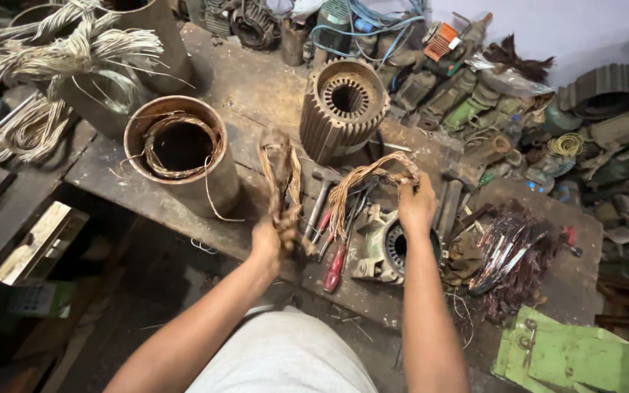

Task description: The person uses pliers to pull and cut copper wire from a cylindrical motor stator. They repeatedly extract wire bundles, cut them, and place the copper into a metal container while working at a cluttered workbench.

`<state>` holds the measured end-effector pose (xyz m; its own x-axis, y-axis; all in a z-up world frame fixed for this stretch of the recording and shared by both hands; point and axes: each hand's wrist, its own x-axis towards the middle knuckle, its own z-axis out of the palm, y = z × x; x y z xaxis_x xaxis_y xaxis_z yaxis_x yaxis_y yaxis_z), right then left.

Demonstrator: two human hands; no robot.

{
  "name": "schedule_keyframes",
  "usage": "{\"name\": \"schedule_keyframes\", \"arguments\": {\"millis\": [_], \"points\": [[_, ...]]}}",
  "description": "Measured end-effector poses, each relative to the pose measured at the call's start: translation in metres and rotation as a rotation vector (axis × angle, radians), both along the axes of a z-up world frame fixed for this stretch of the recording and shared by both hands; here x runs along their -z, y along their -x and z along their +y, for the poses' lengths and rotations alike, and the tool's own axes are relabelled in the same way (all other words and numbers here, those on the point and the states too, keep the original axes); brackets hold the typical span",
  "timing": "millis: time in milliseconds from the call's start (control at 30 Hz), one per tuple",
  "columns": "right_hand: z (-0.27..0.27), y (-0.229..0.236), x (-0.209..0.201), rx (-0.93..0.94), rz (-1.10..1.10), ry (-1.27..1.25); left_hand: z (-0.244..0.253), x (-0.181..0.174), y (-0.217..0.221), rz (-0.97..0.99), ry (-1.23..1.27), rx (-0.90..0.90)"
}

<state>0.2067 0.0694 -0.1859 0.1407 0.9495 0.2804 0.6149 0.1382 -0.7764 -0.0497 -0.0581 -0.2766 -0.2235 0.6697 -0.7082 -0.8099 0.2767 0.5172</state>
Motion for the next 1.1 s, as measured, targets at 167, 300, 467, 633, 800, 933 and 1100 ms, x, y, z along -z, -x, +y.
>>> {"name": "schedule_keyframes", "arguments": {"millis": [167, 300, 467, 633, 800, 933, 1100], "points": [[0.001, -0.002, 0.008, 0.014, 0.004, 0.097, -0.003, 0.019, 0.001, 0.081, 0.115, 0.404], [-0.003, -0.006, -0.003, -0.03, 0.163, 0.09, -0.013, -0.027, 0.015, -0.087, 0.068, 0.656], [-0.021, -0.015, -0.053, 0.03, 0.04, -0.213, -0.047, -0.135, 0.027, 1.088, -0.088, 1.317], [-0.064, -0.011, -0.129, 0.077, 0.029, -0.265, -0.013, -0.231, -0.008, 1.661, -0.965, 0.401], [-0.115, 0.011, -0.188, -0.145, 0.288, -0.435, 0.026, -0.249, -0.049, 1.166, -0.806, 0.771], [-0.136, 0.01, -0.217, -0.067, -0.582, -0.851, 0.027, -0.248, -0.058, 1.112, -0.762, 0.965], [-0.132, -0.022, -0.235, -0.104, -1.415, -0.822, 0.016, -0.271, -0.059, 1.084, -0.656, 1.255]]}}
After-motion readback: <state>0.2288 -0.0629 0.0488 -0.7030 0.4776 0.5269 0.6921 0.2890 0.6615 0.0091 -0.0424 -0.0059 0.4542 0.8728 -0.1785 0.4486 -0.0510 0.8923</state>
